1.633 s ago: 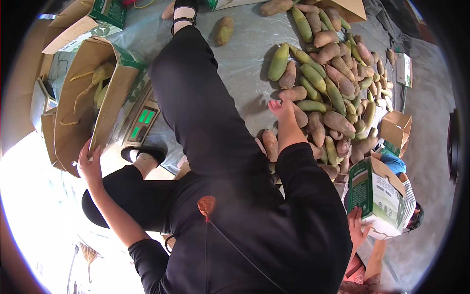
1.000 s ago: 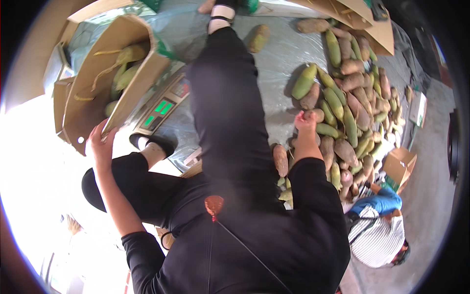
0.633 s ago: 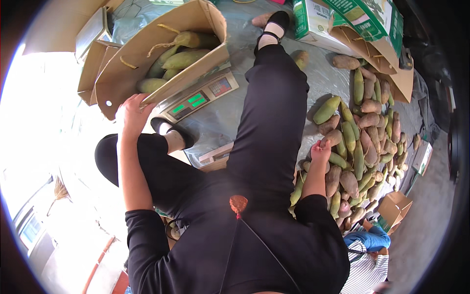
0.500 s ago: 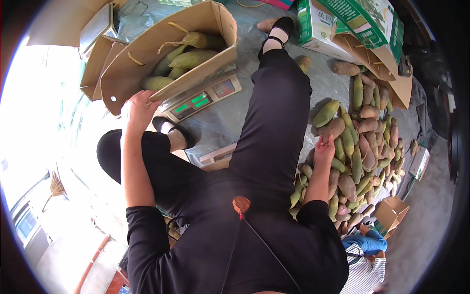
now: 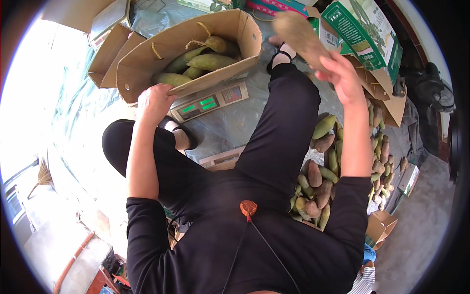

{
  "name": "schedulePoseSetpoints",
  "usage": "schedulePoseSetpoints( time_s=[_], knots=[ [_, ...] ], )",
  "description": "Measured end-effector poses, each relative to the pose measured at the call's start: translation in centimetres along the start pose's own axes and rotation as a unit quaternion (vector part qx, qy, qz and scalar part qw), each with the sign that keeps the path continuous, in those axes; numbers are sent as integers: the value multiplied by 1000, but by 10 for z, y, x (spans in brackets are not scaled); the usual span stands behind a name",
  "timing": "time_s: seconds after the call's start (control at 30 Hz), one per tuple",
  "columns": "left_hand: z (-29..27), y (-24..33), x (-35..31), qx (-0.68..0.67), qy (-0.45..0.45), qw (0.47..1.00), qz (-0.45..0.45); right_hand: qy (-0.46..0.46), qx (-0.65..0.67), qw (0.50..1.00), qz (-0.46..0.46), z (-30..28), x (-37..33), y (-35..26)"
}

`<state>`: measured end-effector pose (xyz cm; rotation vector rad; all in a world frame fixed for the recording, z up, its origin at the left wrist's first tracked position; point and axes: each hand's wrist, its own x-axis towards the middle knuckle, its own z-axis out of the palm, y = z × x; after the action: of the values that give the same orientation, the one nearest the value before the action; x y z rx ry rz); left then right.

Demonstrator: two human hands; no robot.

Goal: The recorder sorts mangoes from a pile on the floor and places them into boxes on a scale for weighing.

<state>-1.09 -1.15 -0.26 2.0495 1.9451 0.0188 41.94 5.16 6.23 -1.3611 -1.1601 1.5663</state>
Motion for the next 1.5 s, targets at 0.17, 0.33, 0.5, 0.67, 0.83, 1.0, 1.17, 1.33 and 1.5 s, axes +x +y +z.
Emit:
schedulePoseSetpoints(
  time_s=[0.17,0.33,0.5,0.67,0.83,1.0,1.17,1.33,1.5],
  knots=[
    [-7,5,-2,23,-20,1000,-1,-169,-85,981,47,84,52,-33],
    [-7,7,1,40,-32,999,1,-202,-196,959,31,157,88,-23],
    [-6,7,1,39,-5,999,17,-94,-139,984,-60,128,85,-12],
    [-9,4,0,33,-16,999,-3,-5,-138,988,-74,39,44,17],
    [-7,2,2,28,-16,999,-4,197,-130,970,53,-39,-16,109],
    [-9,10,5,-5,6,1000,3,241,-129,947,169,-87,-98,268],
    [-11,-1,-2,-12,25,1000,14,225,-120,918,304,-37,-164,359],
    [0,6,10,-25,26,999,40,218,-1,915,338,-45,-231,490],
    [0,20,14,-7,11,999,34,195,42,939,281,-37,-238,513]
  ],
)
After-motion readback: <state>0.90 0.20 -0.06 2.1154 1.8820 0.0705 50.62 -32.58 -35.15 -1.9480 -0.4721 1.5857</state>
